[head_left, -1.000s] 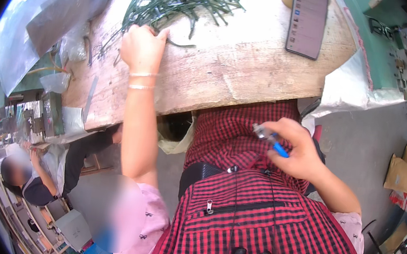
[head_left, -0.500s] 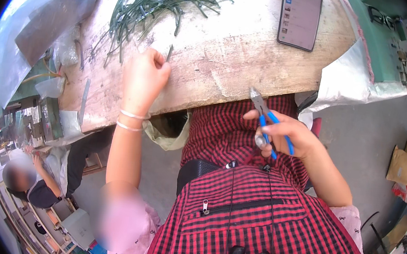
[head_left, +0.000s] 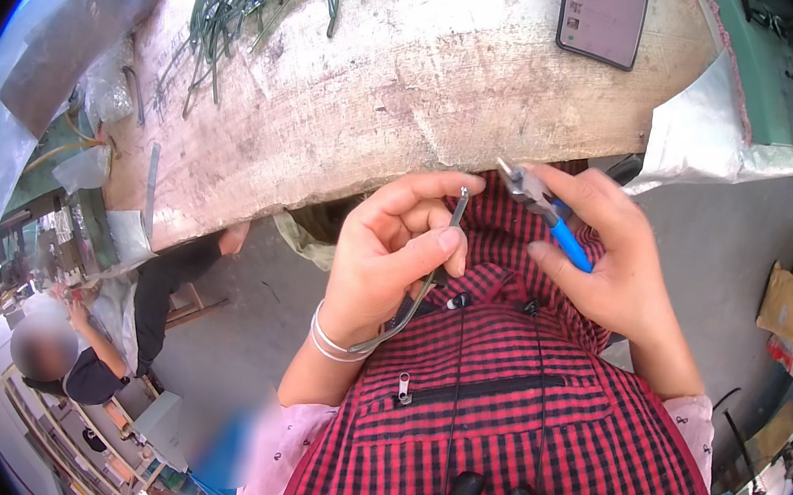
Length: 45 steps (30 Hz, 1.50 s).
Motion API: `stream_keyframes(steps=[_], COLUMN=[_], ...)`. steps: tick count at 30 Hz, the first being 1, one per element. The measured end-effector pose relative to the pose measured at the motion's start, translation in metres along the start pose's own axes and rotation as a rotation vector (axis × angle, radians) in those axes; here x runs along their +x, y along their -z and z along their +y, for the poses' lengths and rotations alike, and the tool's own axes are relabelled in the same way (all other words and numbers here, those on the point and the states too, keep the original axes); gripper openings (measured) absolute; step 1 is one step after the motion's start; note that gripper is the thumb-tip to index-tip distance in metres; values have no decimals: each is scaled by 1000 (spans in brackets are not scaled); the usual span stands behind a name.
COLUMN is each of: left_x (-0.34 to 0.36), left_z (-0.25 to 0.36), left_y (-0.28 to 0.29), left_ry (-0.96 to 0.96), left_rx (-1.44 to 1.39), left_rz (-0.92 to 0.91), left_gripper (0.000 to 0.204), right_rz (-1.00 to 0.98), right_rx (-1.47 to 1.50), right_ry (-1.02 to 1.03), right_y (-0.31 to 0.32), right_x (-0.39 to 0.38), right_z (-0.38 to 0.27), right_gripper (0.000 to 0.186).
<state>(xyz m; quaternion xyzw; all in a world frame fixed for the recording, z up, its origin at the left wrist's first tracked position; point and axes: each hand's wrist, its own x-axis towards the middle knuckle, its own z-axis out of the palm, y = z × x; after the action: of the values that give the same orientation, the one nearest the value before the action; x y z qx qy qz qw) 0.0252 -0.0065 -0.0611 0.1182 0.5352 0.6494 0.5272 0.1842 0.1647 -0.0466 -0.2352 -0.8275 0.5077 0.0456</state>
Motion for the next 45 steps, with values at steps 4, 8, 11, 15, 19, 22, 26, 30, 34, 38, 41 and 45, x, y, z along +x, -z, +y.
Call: stream_keyframes(steps=[4, 8, 11, 15, 19, 22, 26, 30, 34, 38, 41, 45], left_x=[-9, -20, -18, -19, -18, -17, -19, -8, -7, -8, -11, -12], left_z=[7, 20, 26, 29, 33, 46, 58, 69, 66, 68, 63, 49], left_y=[-3, 1, 4, 3, 6, 8, 3, 10, 5, -3, 3, 7], left_ry=[-69, 15, 62, 91, 144, 224, 288, 466, 447, 447, 408, 259], left_rx=[-80, -1, 1, -47, -110, -164, 88, 195, 207, 290, 201, 94], left_rz=[19, 97, 86, 101, 80, 4, -69, -300, -281, -181, -230, -274], left_gripper=[34, 31, 28, 26, 27, 27, 24, 19, 21, 24, 25, 25], right_rz=[91, 47, 20, -19, -10, 20, -20, 4, 134, 3, 22, 49], right_rx=[-380, -396, -365, -418, -535, -653, -822, -830, -840, -871, -749, -383], right_ry=[233, 280, 269, 299, 295, 298, 494, 859, 962, 916, 865, 684], right_y=[2, -1, 3, 5, 5, 5, 22, 38, 37, 43, 37, 4], right_x=[10, 11, 13, 12, 10, 7, 17, 28, 37, 36, 31, 22], right_z=[-14, -16, -19, -26, -41, -43, -33, -13, -8, -12, -2, 24], right_gripper=[54, 59, 60, 60, 63, 61, 52, 41, 42, 44, 39, 45])
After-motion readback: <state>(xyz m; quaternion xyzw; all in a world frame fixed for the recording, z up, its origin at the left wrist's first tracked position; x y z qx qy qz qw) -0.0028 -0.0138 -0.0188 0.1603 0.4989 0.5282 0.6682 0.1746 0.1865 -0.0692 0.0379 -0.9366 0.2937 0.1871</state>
